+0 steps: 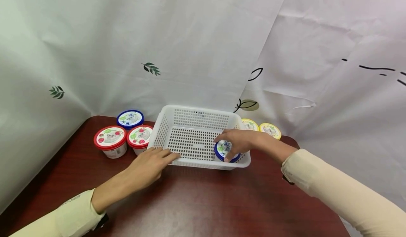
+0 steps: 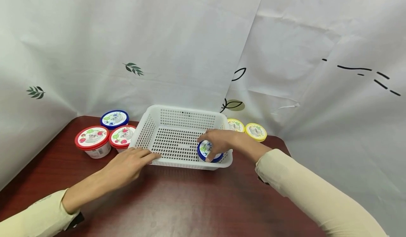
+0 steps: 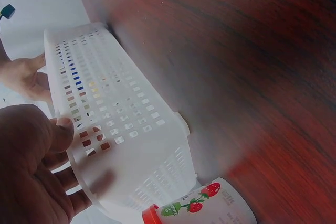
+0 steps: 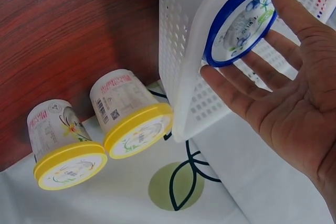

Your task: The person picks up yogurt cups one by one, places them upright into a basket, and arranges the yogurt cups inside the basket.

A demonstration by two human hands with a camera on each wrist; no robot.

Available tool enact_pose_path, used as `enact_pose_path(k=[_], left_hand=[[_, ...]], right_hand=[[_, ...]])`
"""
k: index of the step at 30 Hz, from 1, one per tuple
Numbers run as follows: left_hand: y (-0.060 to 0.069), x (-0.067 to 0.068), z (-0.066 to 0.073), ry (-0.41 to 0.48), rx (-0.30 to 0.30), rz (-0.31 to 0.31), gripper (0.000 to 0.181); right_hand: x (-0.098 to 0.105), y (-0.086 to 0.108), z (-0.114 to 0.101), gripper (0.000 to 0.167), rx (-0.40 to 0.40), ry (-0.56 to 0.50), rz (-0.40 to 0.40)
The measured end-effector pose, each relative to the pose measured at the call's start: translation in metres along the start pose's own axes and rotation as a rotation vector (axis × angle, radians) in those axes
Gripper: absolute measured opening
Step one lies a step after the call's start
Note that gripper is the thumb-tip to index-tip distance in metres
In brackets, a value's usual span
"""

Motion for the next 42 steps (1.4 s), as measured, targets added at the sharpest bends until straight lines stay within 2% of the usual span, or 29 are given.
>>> enact_pose_path(k=[7, 13, 23, 28, 35, 42], left_hand=[[0.0, -0.001, -0.001, 0.005, 0.005, -0.012, 0.053], [-0.001, -0.002, -0.001, 0.005, 0.011, -0.021, 0.052], [-0.001, 0.004, -0.001, -0.01, -0.007, 0.011, 0.052], [0.0, 0.0, 0.0, -0.011, -0.009, 0.006, 0.051], [0.001, 0.0, 0.0, -0.01, -0.015, 0.016, 0.051], [0.0, -0.001, 0.0, 0.001, -0.007, 0.01, 0.05]], right_hand=[[0.005, 0.004, 0.004, 0.078, -0.02, 0.007, 0.013], [0.019, 0.013, 0.01, 0.078, -0.019, 0.039, 0.033], [0.044, 0.028, 0.022, 0.078, -0.029, 0.021, 0.038], [0.045, 0.039, 0.034, 0.075, -0.057, 0.013, 0.031], [0.046, 0.047, 0.054, 0.077, -0.058, -0.012, 0.037], [0.04, 0.056, 0.078, 0.075, -0.104, 0.03, 0.024]])
Point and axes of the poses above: each hand's wrist, its own y-axis away from the middle knuckle, its own x-axis out of the back of the hand, z = x × y, the point moved 9 cm from there along -y, towards the middle knuckle, and after that the axes turned 9 degrees about y, right-handed, at the moved point
